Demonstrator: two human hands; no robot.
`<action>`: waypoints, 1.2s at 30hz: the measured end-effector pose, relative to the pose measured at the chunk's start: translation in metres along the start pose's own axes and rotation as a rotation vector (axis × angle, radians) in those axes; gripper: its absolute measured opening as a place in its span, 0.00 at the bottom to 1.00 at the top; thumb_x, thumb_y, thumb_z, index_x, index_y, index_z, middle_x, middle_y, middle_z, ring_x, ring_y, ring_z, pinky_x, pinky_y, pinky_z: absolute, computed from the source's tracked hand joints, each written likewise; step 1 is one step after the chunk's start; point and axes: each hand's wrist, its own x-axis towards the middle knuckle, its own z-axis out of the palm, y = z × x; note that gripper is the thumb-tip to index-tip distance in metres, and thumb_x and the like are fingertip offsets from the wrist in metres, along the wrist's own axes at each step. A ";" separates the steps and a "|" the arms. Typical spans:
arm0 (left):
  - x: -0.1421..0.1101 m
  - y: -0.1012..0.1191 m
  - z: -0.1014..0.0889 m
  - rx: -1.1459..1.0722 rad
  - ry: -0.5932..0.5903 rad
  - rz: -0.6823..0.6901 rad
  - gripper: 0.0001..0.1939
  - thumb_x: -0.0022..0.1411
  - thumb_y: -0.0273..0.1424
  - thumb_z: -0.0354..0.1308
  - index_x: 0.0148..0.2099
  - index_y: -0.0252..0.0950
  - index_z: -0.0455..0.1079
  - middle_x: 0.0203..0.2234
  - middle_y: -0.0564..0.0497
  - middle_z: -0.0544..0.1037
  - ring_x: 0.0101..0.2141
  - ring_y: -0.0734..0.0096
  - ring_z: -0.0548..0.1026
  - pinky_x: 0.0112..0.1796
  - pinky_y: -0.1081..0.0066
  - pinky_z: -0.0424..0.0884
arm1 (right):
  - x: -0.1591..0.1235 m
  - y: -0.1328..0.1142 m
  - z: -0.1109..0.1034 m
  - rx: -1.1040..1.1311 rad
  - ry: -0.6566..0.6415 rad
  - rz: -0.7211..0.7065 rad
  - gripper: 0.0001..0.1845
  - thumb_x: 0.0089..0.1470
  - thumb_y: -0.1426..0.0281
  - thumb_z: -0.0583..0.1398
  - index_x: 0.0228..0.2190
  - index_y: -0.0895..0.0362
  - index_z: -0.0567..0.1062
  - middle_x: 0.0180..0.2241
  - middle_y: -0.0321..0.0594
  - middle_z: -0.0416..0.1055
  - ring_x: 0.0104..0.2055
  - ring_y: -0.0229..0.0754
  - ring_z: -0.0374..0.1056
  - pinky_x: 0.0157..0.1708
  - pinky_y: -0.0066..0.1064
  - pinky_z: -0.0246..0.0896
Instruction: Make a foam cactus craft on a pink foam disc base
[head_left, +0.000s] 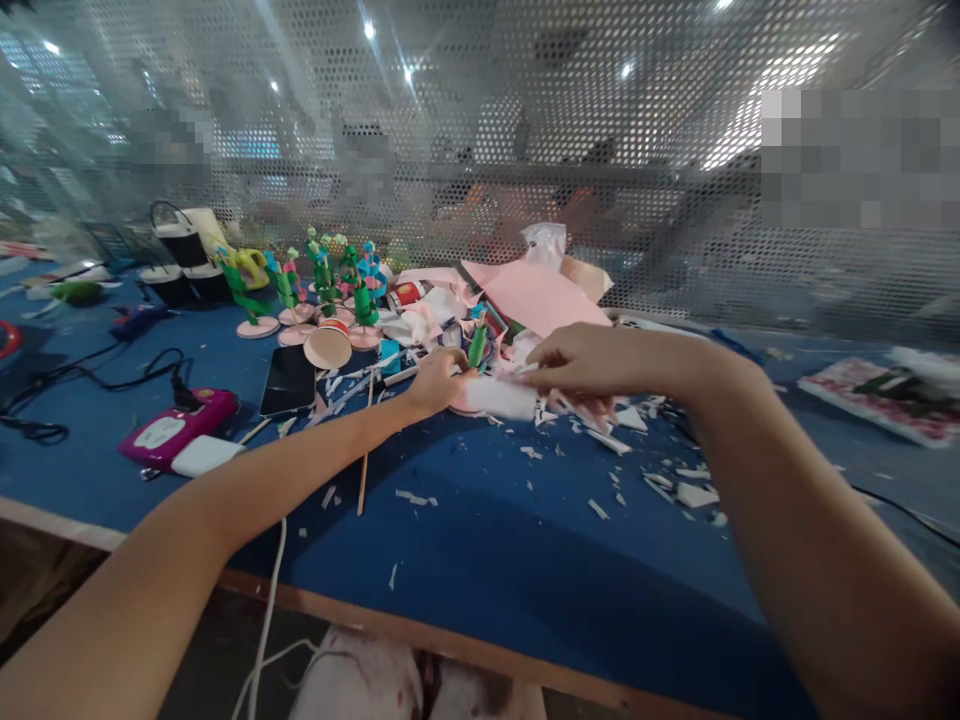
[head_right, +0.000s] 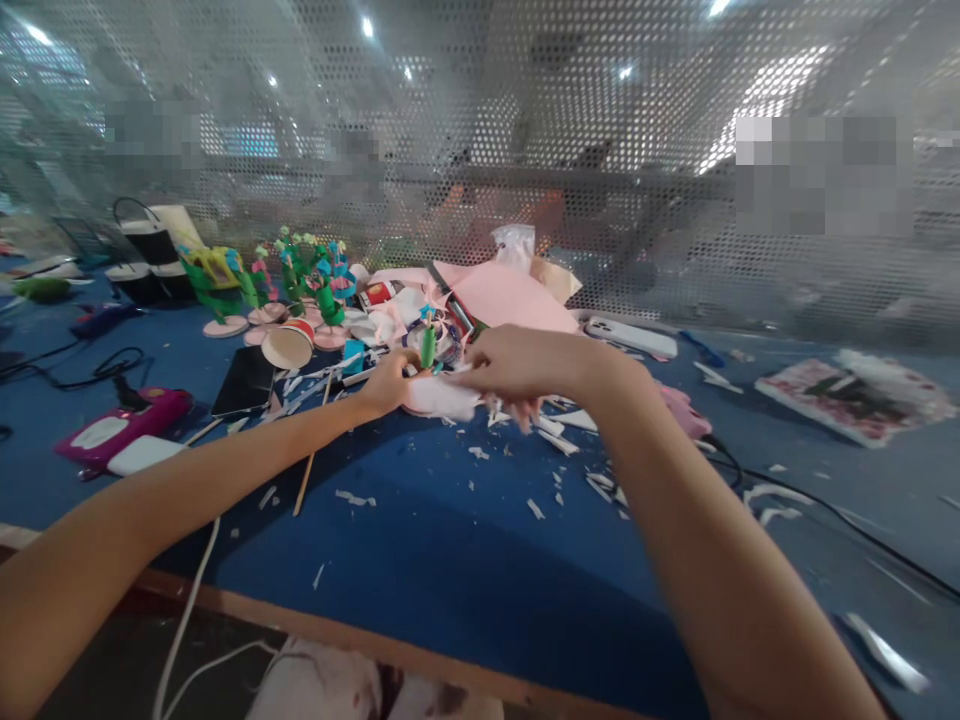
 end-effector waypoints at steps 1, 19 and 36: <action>0.000 0.000 0.000 -0.016 -0.014 0.006 0.08 0.56 0.28 0.57 0.25 0.35 0.66 0.27 0.50 0.75 0.36 0.66 0.73 0.42 0.68 0.68 | 0.001 0.002 0.000 -0.089 0.114 0.111 0.24 0.57 0.54 0.50 0.22 0.59 0.71 0.14 0.40 0.63 0.18 0.39 0.63 0.23 0.30 0.55; 0.000 0.000 0.001 0.001 0.008 0.000 0.08 0.55 0.27 0.58 0.24 0.36 0.65 0.29 0.49 0.76 0.41 0.64 0.72 0.46 0.66 0.66 | -0.005 -0.009 0.001 0.155 -0.294 -0.128 0.28 0.53 0.47 0.51 0.24 0.58 0.72 0.17 0.40 0.67 0.20 0.38 0.65 0.24 0.29 0.59; 0.000 0.000 0.000 -0.026 -0.016 -0.012 0.08 0.55 0.27 0.57 0.25 0.36 0.64 0.26 0.51 0.76 0.36 0.66 0.73 0.43 0.67 0.68 | 0.003 0.002 0.002 0.008 -0.072 0.075 0.25 0.56 0.51 0.50 0.25 0.59 0.71 0.17 0.43 0.68 0.20 0.40 0.65 0.24 0.30 0.58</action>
